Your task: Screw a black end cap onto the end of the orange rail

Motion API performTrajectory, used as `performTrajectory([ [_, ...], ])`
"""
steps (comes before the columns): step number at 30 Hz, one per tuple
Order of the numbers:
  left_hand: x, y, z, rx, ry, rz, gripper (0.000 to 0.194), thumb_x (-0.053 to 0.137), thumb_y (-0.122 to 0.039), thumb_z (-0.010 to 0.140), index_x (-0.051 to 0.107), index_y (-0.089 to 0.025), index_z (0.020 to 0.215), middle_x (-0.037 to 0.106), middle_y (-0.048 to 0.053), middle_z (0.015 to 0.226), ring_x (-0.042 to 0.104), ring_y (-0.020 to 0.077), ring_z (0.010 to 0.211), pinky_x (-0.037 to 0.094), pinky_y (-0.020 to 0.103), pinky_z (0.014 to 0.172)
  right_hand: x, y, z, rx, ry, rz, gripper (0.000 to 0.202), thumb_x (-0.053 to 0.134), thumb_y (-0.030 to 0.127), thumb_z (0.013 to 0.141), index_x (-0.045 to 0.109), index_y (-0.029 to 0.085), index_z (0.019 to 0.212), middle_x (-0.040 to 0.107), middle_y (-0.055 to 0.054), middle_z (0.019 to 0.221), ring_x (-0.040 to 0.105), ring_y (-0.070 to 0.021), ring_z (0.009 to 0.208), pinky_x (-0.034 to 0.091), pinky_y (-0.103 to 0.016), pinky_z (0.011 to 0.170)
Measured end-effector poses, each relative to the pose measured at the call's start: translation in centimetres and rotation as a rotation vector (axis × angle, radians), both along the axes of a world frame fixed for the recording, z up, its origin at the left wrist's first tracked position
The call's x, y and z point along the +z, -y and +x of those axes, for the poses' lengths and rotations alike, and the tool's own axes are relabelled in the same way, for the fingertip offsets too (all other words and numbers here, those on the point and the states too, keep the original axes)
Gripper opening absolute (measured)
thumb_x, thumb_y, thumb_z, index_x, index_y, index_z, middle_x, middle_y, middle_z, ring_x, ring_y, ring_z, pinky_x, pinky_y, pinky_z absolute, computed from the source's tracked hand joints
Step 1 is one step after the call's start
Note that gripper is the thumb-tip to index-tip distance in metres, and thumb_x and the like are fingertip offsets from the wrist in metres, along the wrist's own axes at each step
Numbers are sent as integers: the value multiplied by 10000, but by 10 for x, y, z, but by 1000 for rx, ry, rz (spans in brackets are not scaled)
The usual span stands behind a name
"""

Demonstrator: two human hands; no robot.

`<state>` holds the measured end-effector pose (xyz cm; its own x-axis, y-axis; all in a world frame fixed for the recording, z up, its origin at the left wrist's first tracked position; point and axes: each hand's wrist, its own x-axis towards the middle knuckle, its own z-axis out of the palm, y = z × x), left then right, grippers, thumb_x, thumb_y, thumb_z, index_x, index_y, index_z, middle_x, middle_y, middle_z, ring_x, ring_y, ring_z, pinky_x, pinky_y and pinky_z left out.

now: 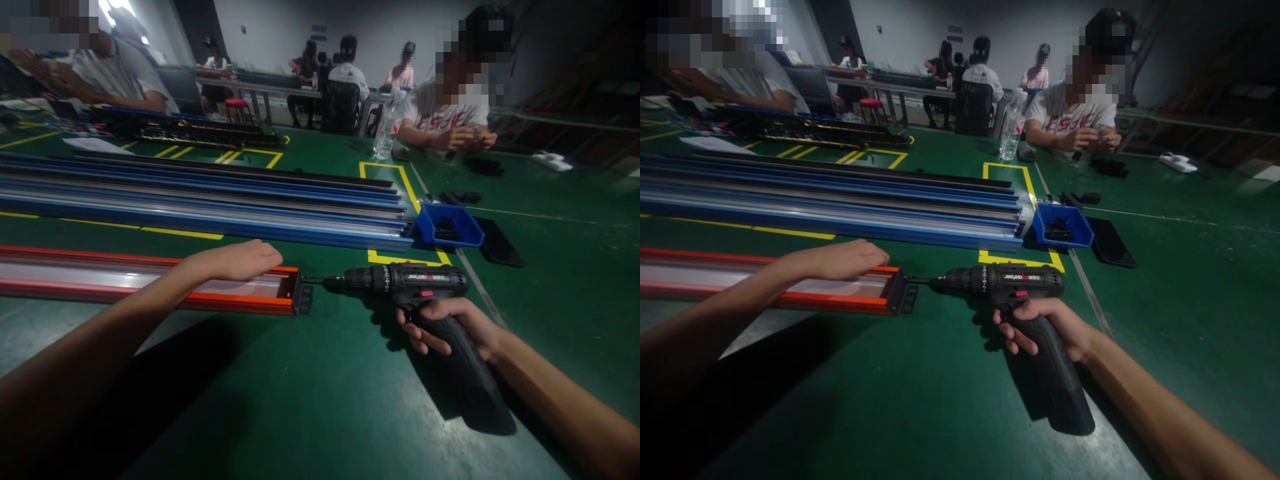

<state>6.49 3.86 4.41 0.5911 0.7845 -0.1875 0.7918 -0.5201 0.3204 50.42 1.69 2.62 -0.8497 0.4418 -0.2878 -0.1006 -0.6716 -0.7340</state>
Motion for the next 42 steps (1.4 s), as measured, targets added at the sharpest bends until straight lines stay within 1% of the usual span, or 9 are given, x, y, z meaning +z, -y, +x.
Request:
performTrajectory([
  [3, -1, 0, 0, -6, -2, 12, 389, 315, -212, 1034, 463, -212, 674, 542, 10, 655, 504, 169, 630, 390, 290, 631, 2, 0, -2, 4, 3, -8, 317, 645, 238, 919, 734, 38, 1148, 755, -87, 894, 579, -51, 496, 572, -241, 715],
  [7, -3, -1, -2, -42, -16, 39, 374, 323, -195, 1026, 469, -211, 682, 558, 14, 664, 505, 168, 634, 394, 286, 626, 3, -1, -3, 5, 12, 9, 382, 664, 246, 913, 722, 21, 1216, 786, -156, 1030, 571, -48, 474, 591, -253, 719],
  [9, -3, -2, -1, -42, -28, 35, 380, 313, -196, 1026, 468, -210, 680, 564, 15, 670, 507, 167, 638, 397, 283, 628, 3, -1, -3, 8, 21, 12, 387, 660, 250, 920, 723, 17, 1222, 789, -178, 1061, 580, -53, 483, 597, -254, 726],
  [14, 0, 0, 1, -28, -42, 22, 343, 339, -194, 1008, 483, -204, 697, 587, 18, 710, 514, 161, 660, 397, 280, 655, 2, -1, -2, 3, -7, 9, 325, 653, 234, 936, 746, 13, 1156, 795, -157, 988, 596, -51, 503, 591, -236, 719],
  [19, 3, 1, 3, 18, -40, -12, 389, 306, -203, 1032, 462, -204, 675, 536, 7, 669, 489, 154, 630, 380, 279, 638, 0, -1, 0, 9, -28, -17, 275, 656, 224, 936, 747, 35, 1115, 782, -122, 951, 615, -46, 507, 585, -222, 700],
  [25, 5, 2, 5, 33, -42, -11, 375, 336, -178, 1022, 454, -203, 666, 518, 4, 652, 480, 155, 623, 368, 283, 625, -1, -2, 2, 18, 0, -27, 239, 671, 237, 931, 749, 52, 1061, 747, -76, 885, 622, -44, 514, 578, -209, 676],
  [30, 6, 2, 7, 15, -33, -5, 392, 322, -163, 1026, 438, -205, 654, 501, 1, 638, 477, 154, 616, 376, 280, 624, -2, -3, 2, 10, 10, -23, 235, 679, 235, 924, 753, 50, 1049, 743, -74, 869, 622, -46, 510, 578, -210, 667],
  [38, 2, 0, 3, -41, -42, 51, 378, 337, -158, 1025, 450, -205, 667, 519, -2, 648, 472, 150, 621, 375, 266, 614, -3, -3, 3, 21, 2, -57, 234, 680, 235, 921, 754, 50, 1043, 738, -70, 860, 625, -47, 523, 563, -202, 660],
  [42, 3, 1, 4, -8, -36, 16, 396, 310, -181, 1039, 456, -204, 671, 523, 1, 651, 480, 153, 629, 383, 273, 631, -3, -3, 3, 22, 9, -45, 235, 686, 244, 916, 754, 54, 1037, 735, -63, 847, 615, -50, 519, 560, -207, 663],
])
